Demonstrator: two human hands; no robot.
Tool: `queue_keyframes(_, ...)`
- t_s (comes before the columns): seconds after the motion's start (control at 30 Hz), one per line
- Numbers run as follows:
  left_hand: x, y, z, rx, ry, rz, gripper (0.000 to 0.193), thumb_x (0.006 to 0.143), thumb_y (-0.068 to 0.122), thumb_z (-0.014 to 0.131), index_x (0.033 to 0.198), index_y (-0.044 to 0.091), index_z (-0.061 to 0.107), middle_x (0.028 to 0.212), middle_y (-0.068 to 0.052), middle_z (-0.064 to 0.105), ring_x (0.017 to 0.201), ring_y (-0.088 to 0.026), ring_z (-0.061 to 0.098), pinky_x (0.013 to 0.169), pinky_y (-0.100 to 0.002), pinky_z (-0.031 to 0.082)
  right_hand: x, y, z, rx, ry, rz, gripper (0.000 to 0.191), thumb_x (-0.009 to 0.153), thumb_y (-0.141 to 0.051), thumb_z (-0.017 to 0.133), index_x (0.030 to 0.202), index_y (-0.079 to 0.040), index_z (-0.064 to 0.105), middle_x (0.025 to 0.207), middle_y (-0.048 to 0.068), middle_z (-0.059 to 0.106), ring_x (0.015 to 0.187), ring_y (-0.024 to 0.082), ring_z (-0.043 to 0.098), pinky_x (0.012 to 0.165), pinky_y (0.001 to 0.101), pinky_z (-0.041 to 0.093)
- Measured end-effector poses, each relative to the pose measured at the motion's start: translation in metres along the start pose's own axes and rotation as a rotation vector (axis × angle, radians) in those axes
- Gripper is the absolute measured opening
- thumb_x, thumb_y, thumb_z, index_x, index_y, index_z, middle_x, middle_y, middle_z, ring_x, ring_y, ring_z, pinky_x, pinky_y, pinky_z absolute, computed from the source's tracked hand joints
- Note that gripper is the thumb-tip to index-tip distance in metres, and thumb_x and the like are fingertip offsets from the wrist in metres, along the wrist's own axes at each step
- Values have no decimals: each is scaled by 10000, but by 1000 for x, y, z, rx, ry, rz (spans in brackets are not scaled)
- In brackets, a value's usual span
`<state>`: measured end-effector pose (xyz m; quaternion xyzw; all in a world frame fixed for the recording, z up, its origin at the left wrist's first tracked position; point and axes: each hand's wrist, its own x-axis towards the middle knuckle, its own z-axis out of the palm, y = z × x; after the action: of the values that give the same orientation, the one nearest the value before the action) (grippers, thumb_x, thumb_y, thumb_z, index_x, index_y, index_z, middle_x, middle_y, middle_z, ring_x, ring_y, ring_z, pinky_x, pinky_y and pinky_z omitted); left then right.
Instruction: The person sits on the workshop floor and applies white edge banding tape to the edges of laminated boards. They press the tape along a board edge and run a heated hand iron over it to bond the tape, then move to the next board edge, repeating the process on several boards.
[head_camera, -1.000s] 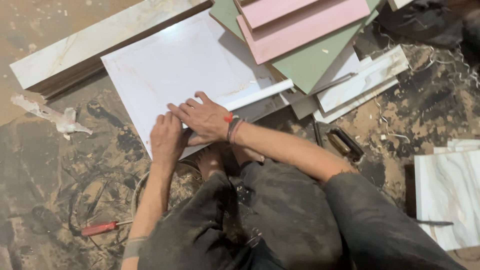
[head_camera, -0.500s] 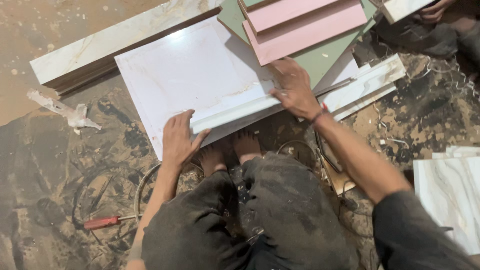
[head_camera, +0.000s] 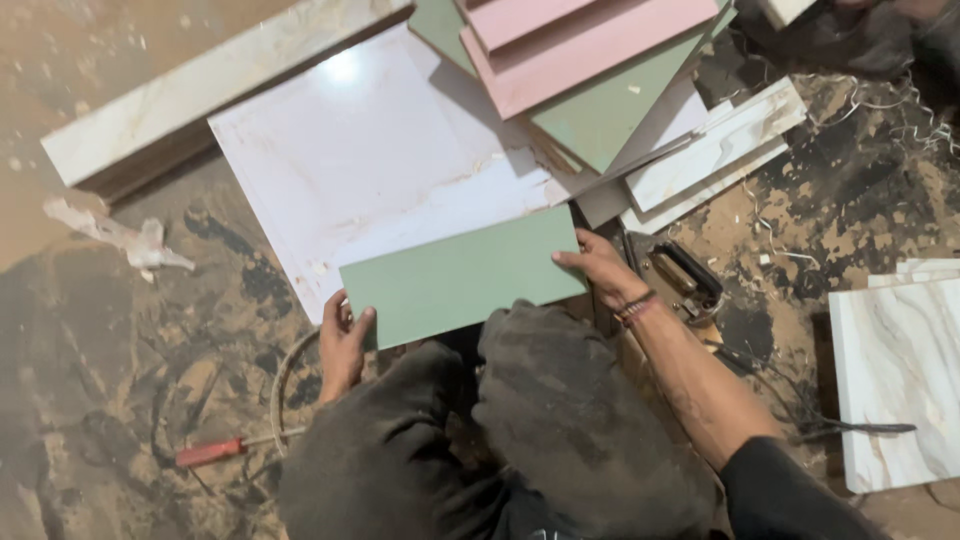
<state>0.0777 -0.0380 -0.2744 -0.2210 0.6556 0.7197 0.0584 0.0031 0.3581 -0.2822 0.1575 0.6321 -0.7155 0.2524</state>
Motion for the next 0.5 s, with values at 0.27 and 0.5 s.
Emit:
queue_keyframes(0.27, 8, 38, 31, 233, -164, 188, 550, 976, 113, 634, 1488, 43, 446, 1376, -123, 604, 1263, -202, 580, 1034, -345, 492, -92, -4, -93, 416, 285, -392, 414, 955, -29, 687, 1348, -27, 556, 1257, 93, 679, 1158, 204, 659, 1055, 385, 519)
queue_keyframes(0.5, 14, 14, 44, 319, -308, 8, 355, 1057, 143, 546, 1383, 6, 581, 1165, -136, 707, 1099, -192, 644, 949, -339, 510, -185, 33, -184, 851, 756, -439, 386, 947, -50, 635, 1328, -58, 577, 1268, 77, 679, 1169, 222, 681, 1076, 402, 529)
